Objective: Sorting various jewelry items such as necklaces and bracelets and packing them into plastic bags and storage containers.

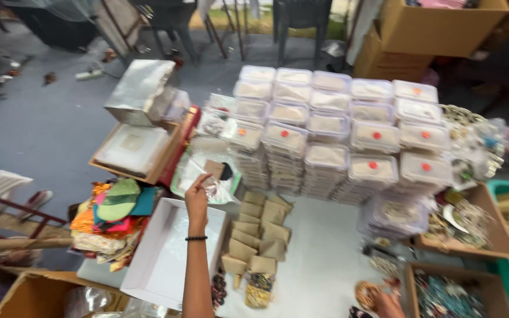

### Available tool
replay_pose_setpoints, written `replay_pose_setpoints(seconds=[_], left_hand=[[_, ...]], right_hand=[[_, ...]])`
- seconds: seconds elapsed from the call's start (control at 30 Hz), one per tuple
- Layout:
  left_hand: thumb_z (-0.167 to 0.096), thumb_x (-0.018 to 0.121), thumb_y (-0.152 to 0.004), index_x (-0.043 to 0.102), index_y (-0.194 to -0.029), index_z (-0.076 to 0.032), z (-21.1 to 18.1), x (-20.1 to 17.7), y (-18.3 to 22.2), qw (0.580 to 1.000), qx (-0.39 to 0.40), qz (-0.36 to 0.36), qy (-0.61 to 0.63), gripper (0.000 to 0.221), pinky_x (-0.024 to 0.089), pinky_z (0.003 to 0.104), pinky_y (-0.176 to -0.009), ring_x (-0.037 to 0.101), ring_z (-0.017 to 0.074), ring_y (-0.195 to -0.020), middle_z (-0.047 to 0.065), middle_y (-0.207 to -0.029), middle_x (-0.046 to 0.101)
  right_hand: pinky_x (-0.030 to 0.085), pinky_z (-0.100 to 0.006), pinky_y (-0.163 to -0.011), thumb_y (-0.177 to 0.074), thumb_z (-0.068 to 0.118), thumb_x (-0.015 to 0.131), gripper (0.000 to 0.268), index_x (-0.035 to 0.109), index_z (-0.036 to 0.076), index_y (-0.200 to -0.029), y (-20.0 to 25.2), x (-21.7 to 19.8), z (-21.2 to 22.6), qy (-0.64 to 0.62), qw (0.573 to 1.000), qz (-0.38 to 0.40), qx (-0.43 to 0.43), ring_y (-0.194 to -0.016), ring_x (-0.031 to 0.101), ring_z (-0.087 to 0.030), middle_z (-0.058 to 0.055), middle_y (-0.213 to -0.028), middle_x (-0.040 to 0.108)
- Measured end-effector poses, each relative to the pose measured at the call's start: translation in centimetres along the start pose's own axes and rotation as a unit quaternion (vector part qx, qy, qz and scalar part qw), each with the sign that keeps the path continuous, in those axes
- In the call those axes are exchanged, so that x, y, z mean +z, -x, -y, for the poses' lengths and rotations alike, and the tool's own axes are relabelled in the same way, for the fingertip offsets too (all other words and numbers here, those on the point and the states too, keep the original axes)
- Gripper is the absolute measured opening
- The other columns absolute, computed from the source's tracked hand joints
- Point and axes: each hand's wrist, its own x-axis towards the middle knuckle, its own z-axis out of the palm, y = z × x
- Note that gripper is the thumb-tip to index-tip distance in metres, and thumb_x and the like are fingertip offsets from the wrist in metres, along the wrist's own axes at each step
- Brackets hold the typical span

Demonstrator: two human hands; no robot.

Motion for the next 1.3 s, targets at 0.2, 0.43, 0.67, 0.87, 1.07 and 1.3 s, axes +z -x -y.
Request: replay_pose_setpoints(seconds=[0.2,0.43,0.67,0.87,1.07,1.3], left_hand=[[0.002,0.065,-0.094,0.057,-0.144,-0.007,-5.2,11.7,14.2,0.883,-0.234,0.196,0.356,0.052,0.056,0.022,-0.075,0.072,0.0127,-0.097,0.005,-0.126,0.07],[0.005,0.066,-0.091,0.053,-0.143,-0.018,3.0,19.9,26.3,0.696,-0.36,0.202,0.588,0.058,0.056,0.029,-0.081,0.066,0.0095,-0.103,-0.004,-0.133,0.059],[0.0,0.065,-0.089,0.064,-0.141,-0.009,1.3,24.0,29.2,0.893,-0.264,0.331,0.154,0.053,0.05,0.036,-0.071,0.061,0.0189,-0.09,0.008,-0.135,0.066],[-0.036,0.064,-0.095,0.007,-0.162,-0.013,-3.6,26.5,30.3,0.87,-0.121,0.429,-0.213,0.091,0.045,0.049,-0.104,0.052,0.0496,-0.125,0.028,-0.144,0.046],[-0.032,0.051,-0.102,0.024,-0.152,0.002,5.6,25.0,32.6,0.894,-0.055,0.436,-0.088,0.066,0.042,0.048,-0.113,0.049,0.049,-0.135,0.033,-0.146,0.045],[-0.034,0.075,-0.079,0.057,-0.137,-0.012,-0.9,22.5,32.1,0.79,0.2,0.453,-0.362,0.065,0.037,0.049,-0.108,0.04,0.0411,-0.14,0.012,-0.149,0.05]], right_hand=[[0.052,-0.049,-0.094,-0.094,0.007,0.049,0.043,0.05,0.019,-0.135,5.8,13.9,9.5,-0.011,0.999,0.038,-0.026,-0.105,0.064,-0.025,-0.011,-0.117,0.063],[0.054,-0.044,-0.088,-0.092,0.006,0.058,0.04,0.057,0.016,-0.13,7.9,15.5,11.3,-0.003,0.994,0.073,-0.076,-0.1,0.065,-0.02,-0.007,-0.114,0.065],[0.054,-0.029,-0.082,-0.087,0.004,0.066,0.054,0.062,0.022,-0.139,8.5,18.9,12.4,0.198,0.973,0.078,-0.09,-0.093,0.062,-0.011,0.001,-0.107,0.066],[0.055,-0.036,-0.069,-0.087,0.004,0.065,0.045,0.066,0.014,-0.131,7.0,15.8,9.5,0.066,0.996,-0.043,-0.048,-0.085,0.064,-0.015,-0.002,-0.1,0.068],[0.052,-0.036,-0.065,-0.085,0.009,0.067,0.049,0.063,0.018,-0.133,7.7,14.3,9.5,0.047,0.998,-0.052,0.003,-0.08,0.064,-0.014,-0.003,-0.093,0.067],[0.054,-0.039,-0.069,-0.084,0.011,0.068,0.049,0.062,0.018,-0.132,7.4,13.2,9.1,0.009,0.998,-0.057,0.022,-0.082,0.066,-0.014,-0.002,-0.092,0.068]])
